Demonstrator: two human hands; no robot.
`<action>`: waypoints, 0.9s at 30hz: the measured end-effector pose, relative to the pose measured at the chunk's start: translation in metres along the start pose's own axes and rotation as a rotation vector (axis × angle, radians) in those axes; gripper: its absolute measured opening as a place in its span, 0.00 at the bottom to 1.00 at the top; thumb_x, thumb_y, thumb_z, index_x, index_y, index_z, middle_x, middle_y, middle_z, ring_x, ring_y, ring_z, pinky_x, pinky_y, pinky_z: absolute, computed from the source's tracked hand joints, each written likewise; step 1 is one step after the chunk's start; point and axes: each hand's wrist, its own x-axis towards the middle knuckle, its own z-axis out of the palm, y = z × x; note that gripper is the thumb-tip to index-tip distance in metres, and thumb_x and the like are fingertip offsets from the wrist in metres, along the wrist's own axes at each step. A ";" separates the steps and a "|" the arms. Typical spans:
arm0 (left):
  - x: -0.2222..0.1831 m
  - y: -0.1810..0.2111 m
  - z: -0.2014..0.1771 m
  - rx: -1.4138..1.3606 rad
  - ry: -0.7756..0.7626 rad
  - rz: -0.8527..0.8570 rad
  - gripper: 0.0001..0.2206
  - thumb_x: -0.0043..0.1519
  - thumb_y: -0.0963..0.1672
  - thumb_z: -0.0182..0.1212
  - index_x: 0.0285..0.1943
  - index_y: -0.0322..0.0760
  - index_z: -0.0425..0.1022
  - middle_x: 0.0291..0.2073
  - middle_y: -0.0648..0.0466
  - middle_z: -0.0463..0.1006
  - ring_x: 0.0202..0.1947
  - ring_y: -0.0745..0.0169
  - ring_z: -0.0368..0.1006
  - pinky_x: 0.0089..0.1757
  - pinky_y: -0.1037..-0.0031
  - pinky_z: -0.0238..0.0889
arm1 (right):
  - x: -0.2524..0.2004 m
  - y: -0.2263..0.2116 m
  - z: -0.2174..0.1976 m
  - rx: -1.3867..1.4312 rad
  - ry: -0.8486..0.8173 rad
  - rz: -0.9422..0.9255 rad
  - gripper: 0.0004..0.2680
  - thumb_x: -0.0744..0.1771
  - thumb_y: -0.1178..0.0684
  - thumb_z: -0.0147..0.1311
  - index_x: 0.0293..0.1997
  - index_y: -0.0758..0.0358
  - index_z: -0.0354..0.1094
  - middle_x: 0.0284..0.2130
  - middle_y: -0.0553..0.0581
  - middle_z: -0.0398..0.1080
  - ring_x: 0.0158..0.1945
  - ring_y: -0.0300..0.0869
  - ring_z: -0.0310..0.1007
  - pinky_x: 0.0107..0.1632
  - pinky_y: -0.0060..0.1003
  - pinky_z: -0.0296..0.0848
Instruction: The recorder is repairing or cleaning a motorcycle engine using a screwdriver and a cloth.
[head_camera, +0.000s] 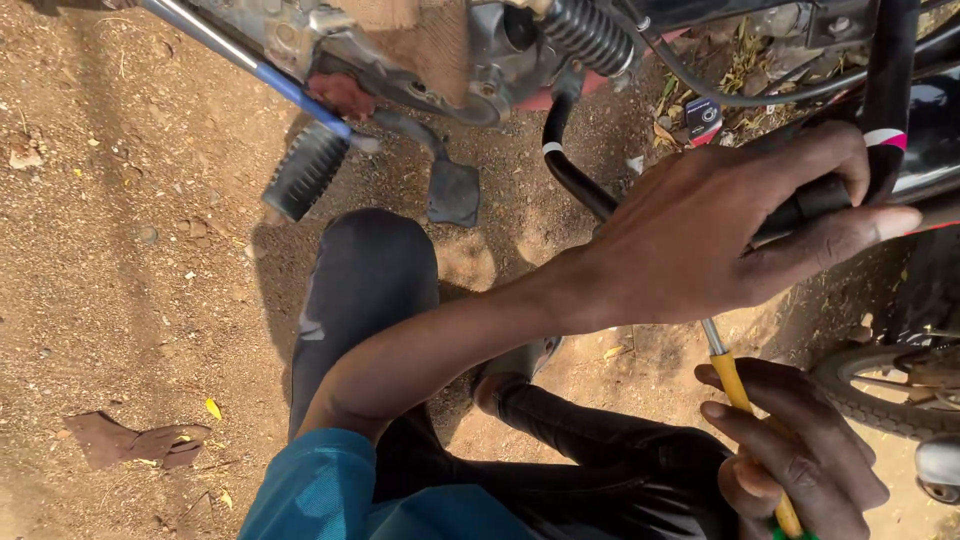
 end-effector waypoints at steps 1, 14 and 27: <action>0.002 0.002 -0.002 0.045 -0.069 -0.023 0.22 0.75 0.61 0.38 0.49 0.50 0.68 0.16 0.63 0.61 0.11 0.77 0.51 0.19 0.79 0.43 | 0.003 0.005 -0.002 -0.108 -0.035 -0.088 0.07 0.69 0.57 0.49 0.48 0.64 0.73 0.51 0.66 0.75 0.55 0.52 0.79 0.40 0.31 0.77; 0.000 -0.006 0.012 0.062 -0.007 0.032 0.20 0.75 0.59 0.39 0.49 0.48 0.67 0.22 0.65 0.70 0.14 0.80 0.58 0.19 0.82 0.50 | 0.008 0.027 0.000 -0.044 0.011 -0.129 0.17 0.74 0.38 0.39 0.44 0.60 0.70 0.46 0.60 0.74 0.59 0.49 0.76 0.65 0.46 0.76; -0.003 -0.003 0.007 0.090 -0.069 -0.021 0.20 0.75 0.59 0.39 0.49 0.47 0.68 0.24 0.64 0.68 0.14 0.78 0.58 0.18 0.84 0.49 | 0.003 0.066 -0.037 -0.399 -0.293 -0.431 0.14 0.72 0.40 0.41 0.50 0.55 0.72 0.54 0.56 0.71 0.64 0.49 0.70 0.73 0.60 0.67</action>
